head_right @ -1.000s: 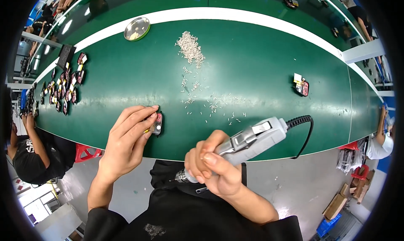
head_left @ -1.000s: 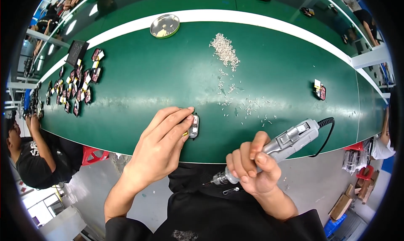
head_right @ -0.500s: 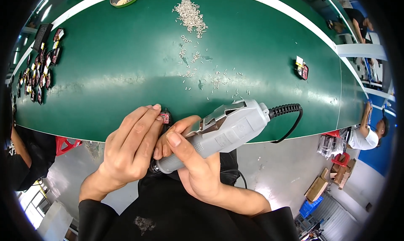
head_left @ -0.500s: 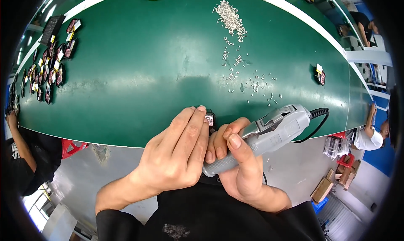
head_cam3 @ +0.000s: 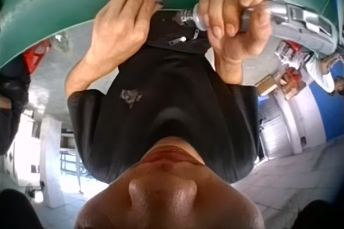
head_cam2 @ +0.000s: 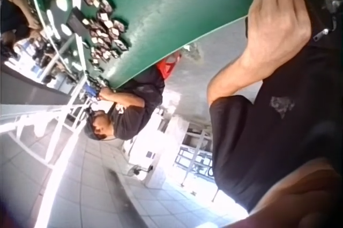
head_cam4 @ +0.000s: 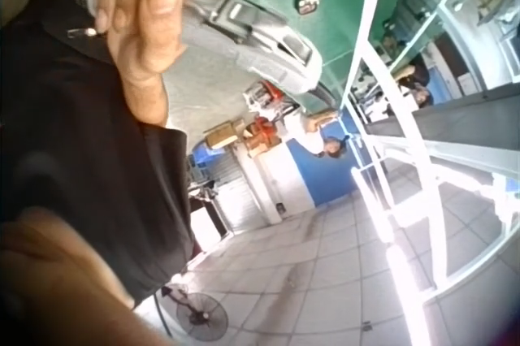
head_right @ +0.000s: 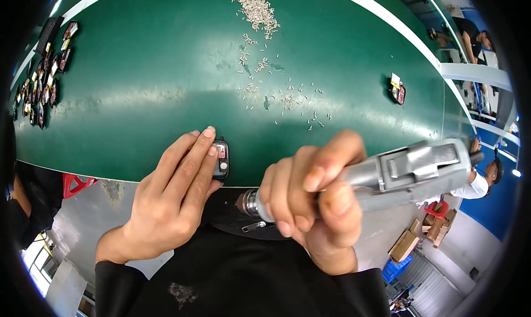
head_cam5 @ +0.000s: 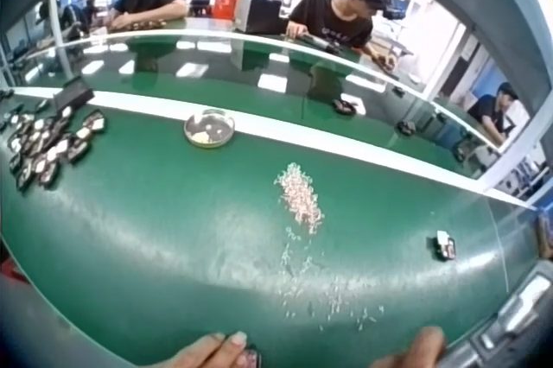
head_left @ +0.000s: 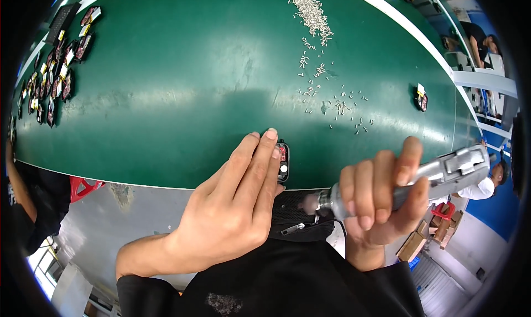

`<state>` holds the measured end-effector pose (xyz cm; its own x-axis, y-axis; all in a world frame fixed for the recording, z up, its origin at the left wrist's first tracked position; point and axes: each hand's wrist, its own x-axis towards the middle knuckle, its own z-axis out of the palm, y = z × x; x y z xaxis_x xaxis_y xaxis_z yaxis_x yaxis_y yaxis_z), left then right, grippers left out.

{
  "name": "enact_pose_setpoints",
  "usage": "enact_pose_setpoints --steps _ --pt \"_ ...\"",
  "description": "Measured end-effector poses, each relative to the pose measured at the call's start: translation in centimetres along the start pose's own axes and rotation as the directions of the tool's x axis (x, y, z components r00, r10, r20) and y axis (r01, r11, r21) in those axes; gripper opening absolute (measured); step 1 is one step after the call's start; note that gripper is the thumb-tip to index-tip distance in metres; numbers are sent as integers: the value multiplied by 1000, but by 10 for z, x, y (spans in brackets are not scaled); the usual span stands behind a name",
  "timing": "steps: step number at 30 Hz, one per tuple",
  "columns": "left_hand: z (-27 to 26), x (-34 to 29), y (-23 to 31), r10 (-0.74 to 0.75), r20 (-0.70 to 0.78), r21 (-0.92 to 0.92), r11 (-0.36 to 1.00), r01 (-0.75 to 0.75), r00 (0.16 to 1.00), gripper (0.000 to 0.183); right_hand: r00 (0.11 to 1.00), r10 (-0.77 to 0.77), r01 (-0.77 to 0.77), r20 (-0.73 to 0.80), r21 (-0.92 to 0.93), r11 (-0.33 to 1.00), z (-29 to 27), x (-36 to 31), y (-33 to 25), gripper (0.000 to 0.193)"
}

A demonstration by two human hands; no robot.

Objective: Use an electric screwdriver to secure components and assemble electronic devices at a factory workstation.

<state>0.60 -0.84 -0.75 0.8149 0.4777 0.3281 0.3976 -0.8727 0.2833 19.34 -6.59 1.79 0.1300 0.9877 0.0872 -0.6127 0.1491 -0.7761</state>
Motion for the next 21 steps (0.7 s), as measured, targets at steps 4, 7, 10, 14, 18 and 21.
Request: enact_pose_setpoints --steps 4,7,10,14,18,21 --pt "1 -2 4 5 64 -1 1000 -5 998 38 987 -146 157 74 -172 973 8 26 -16 30" --pt "8 -3 2 49 1 106 993 -48 999 36 981 -102 132 164 -180 975 -2 45 -16 33" --pt "10 -5 2 44 -14 113 993 -42 999 37 978 -77 106 196 -145 984 -6 51 -7 35" --pt "8 -3 2 29 -7 75 997 -28 1000 34 984 -35 61 174 -146 987 -9 51 -2 35" --pt "9 -3 0 36 -24 54 998 -34 999 30 983 -9 39 182 -161 986 -8 54 -1 34" --pt "12 -2 -1 51 -75 71 996 -46 996 27 976 -16 52 218 -162 985 -4 56 2 34"
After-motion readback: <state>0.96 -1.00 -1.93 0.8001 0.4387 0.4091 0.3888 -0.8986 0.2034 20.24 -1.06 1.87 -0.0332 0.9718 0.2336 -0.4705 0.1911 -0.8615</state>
